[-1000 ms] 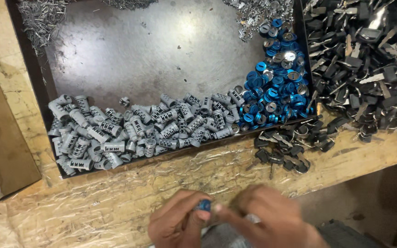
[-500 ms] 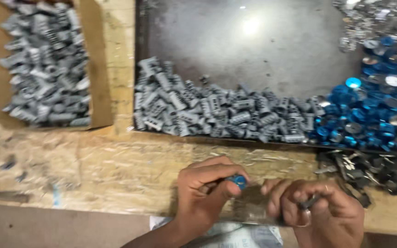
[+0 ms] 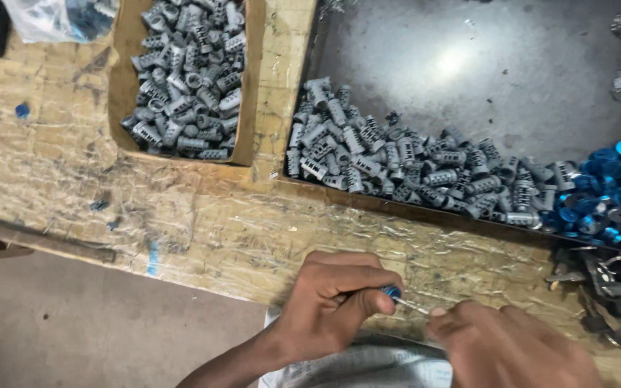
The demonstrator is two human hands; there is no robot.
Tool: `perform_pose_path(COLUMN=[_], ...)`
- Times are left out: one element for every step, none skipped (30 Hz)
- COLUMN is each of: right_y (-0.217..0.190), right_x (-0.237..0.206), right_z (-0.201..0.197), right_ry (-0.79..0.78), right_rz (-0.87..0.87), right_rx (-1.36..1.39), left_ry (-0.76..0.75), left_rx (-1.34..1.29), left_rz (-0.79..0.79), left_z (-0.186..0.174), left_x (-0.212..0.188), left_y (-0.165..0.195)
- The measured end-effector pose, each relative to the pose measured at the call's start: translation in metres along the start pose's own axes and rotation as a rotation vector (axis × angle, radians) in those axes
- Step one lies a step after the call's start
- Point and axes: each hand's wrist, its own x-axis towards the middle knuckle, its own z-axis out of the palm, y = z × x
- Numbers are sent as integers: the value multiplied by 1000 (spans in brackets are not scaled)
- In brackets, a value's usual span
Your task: The person assembles small lock cylinder components at a workbench. They pick gray cylindrical lock bodies and small blue caps from trays, fit the caps onto the cylinders by hand, and place finished assemblies aside, repeating the cycle for successive units.
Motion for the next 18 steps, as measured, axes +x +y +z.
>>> perform_pose_path(right_y=[-1, 1, 5, 13, 23, 35, 46, 53, 59, 60, 61, 58, 55, 52, 50, 50, 51, 53], right_x=[-1, -3, -6, -10, -15, -18, -21, -23, -23, -24, -23, -21, -18, -15, -12, -8, -4, 0], right_z=[0, 1, 4, 7, 10, 12, 14, 17, 21, 24, 28, 33, 38, 42, 44, 45, 43, 37], right_ry=[-62, -66, -73, -83, -101, -117, -129, -198, -270, -343, -280, -217, -155, -98, -47, 5, -17, -48], right_rz=[-2, -118, -232, -347, -273, -201, -130, 47, 225, 403, 287, 179, 82, 99, 112, 114, 91, 77], right_rx=[-47, -127, -208, -292, -107, 82, 277, 470, 663, 854, 694, 538, 385, 362, 339, 310, 314, 323], left_ry=[-17, -35, -53, -69, -84, -38, 11, 60, 114, 173, 234, 204, 162, 118, 142, 173, 201, 222], left_rx=[21, 43, 98, 153, 210, 323, 436, 546, 567, 589, 609, 483, 355, 229, 147, 67, -11, 34], left_rz=[0, 5, 2, 3, 6, 126, 245, 359, 326, 290, 253, 169, 78, -16, -11, 1, 18, -13], left_z=[-1, -3, -4, -4, -4, 0, 5, 10, 17, 25, 34, 39, 44, 47, 49, 51, 52, 56], left_x=[0, 2, 3, 4, 6, 5, 4, 1, -1, -2, -3, -1, 1, 3, 6, 12, 18, 20], left_y=[2, 3, 3, 3, 2, 0, -1, -4, -7, -13, -19, -25, -31, -35, -38, -41, -43, -40])
